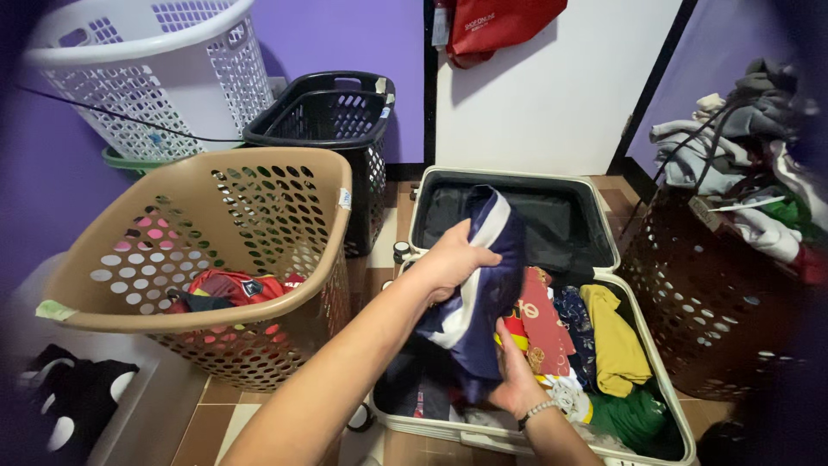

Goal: The person sorts folded clothes from an open suitcase into a laundry basket. They pick up each folded item, briefly unfold or inspect it, and place it into the basket. The process continues until the suitcase is empty.

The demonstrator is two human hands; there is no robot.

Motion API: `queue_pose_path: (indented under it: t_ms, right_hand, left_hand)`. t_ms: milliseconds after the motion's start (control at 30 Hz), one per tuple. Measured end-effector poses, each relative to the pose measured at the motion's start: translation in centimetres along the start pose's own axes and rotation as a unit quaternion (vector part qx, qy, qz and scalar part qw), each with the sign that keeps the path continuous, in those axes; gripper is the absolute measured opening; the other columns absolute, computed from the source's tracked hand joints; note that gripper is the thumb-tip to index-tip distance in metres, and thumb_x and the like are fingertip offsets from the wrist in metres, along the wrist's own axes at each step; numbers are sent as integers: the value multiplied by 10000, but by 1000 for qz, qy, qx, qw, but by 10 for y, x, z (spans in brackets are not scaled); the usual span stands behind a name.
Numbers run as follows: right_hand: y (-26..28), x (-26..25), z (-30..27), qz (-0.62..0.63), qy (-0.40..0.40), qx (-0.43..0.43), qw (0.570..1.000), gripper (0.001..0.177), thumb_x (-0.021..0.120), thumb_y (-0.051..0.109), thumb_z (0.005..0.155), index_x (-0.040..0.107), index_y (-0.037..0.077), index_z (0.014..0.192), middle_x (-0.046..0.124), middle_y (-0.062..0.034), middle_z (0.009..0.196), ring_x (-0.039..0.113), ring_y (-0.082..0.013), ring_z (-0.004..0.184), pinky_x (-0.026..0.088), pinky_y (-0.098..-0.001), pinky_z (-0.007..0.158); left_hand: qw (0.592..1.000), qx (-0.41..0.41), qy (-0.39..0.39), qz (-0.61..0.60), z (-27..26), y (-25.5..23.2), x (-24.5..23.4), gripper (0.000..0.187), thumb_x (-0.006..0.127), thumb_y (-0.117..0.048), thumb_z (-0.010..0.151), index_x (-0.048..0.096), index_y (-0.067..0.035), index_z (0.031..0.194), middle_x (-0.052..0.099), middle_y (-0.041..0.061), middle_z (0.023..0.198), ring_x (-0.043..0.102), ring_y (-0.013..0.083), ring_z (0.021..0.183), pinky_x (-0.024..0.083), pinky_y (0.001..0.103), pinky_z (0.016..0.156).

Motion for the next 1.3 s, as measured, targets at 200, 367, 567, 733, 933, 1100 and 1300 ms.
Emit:
queue_pose_path:
  t_ms: [200,367,567,733,933,1100,1300]
  right_hand:
    - [16,-21,-11,-162,-252,-40,953,775,608,559,887,386,243,1559,506,-92,1528,503,-310,1370,300,-622,1144]
    - [101,3,-53,-246,-161,-466,835,929,713,369,868,191,108,1590,398,-125,1566,453,-266,1405,323,-395,1153]
    - [155,8,-37,-190,198,-299,914,659,674,316,939,438,80,1507,572,-83,1444,551,-208,1308,400,-423,1140]
    - [146,-4,-32,9,274,-66,959,401,591,247,954,609,25,1287,699,-166,1207,737,-313,970,600,-463,841]
    - [182,-20,-44,-13,119,-181,976,262,725,256,932,737,41,1080,765,-112,1007,754,-234,848,605,-414,815]
    - [210,-43,-79,-168,60,-270,946,157,722,105,943,726,27,1079,757,-106,1018,714,-219,882,572,-388,831]
    - [236,-52,-104,-246,-90,-315,912,257,759,52,839,709,13,1088,737,-82,1020,694,-212,915,550,-372,846]
  left_hand:
    - [999,2,-1,46,-7,-12,10,477,714,65,738,598,-10,1194,711,133,1084,688,231,978,563,360,876]
    - [990,-16,51,129,-11,-24,17,506,749,36,732,579,-7,1207,705,139,1080,683,226,968,565,362,866]
    - [967,-115,226,18,-8,-27,35,467,741,-33,742,620,-17,1192,715,119,1069,703,211,946,585,370,856]
    - [959,-85,139,-234,4,-12,-22,510,700,-216,786,614,0,1240,709,138,1142,690,238,1021,554,398,930]
    - [888,-169,132,-406,-59,115,2,768,584,-529,761,594,25,1292,698,179,1216,684,285,1096,523,444,982]
    - [847,-104,102,-512,-62,134,-8,1031,487,-790,740,578,47,1334,690,213,1278,680,324,1159,497,482,1025]
    - [972,-178,-79,-129,-17,102,-48,587,806,-46,770,615,144,1290,755,206,1012,743,331,889,619,459,771]
Point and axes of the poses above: each hand's wrist, its own z-axis towards the middle knuckle, its own x-axis out of the palm, y = z × x, the point moved 5 cm from there along z, towards the middle knuckle
